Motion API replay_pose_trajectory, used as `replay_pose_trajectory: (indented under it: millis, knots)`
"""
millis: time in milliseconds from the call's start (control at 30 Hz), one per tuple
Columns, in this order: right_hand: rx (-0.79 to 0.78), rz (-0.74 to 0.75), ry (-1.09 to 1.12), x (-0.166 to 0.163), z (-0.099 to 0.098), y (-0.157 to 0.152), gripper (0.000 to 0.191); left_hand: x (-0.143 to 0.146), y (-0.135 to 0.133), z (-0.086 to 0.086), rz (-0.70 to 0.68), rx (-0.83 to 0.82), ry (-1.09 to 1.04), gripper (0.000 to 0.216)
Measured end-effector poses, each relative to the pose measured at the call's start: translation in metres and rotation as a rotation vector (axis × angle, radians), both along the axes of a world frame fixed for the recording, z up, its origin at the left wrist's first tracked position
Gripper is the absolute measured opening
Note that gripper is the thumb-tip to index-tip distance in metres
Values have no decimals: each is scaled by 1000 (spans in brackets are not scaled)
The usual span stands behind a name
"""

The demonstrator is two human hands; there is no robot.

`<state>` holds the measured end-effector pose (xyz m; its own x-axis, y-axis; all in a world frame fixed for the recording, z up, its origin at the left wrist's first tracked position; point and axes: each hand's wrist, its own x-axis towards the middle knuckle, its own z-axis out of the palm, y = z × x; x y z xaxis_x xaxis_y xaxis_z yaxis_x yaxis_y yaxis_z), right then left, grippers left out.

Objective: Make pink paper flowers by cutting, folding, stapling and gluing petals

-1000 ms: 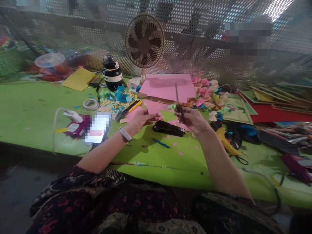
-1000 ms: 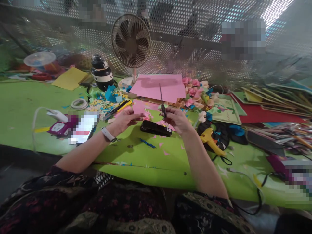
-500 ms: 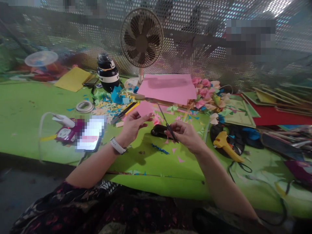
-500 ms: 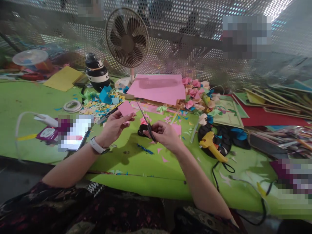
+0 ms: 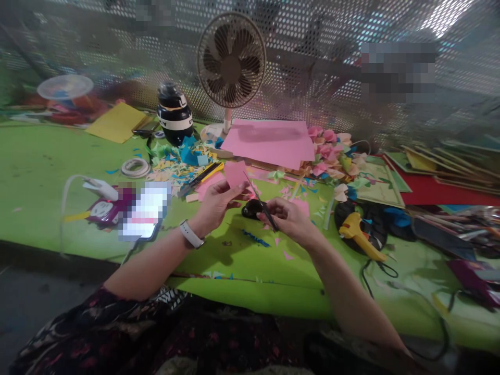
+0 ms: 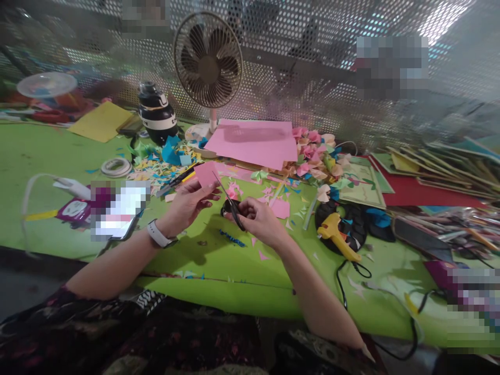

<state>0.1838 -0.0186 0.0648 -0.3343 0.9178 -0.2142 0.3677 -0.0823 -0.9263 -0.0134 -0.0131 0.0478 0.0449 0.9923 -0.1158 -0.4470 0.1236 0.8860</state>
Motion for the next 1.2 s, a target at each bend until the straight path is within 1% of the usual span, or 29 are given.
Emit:
replay_pose_trajectory:
  millis: [200,367,567,900,1200]
  knots:
    - [9,5,4,1,1,0,53,1,-1,0,-55,-14,42,34]
    - [5,18,-12,2,1,1,52,0,1,-3,-32,2,42,36]
    - [21,33,-22,4,2,0,50,-1,2,-4,-50,8,23,37]
    - [49,45,-36,5,3,1,49,-3,2,1,-88,11,21,31]
    - [55,66,-44,6,3,2,48,-3,2,0,-93,22,32,28]
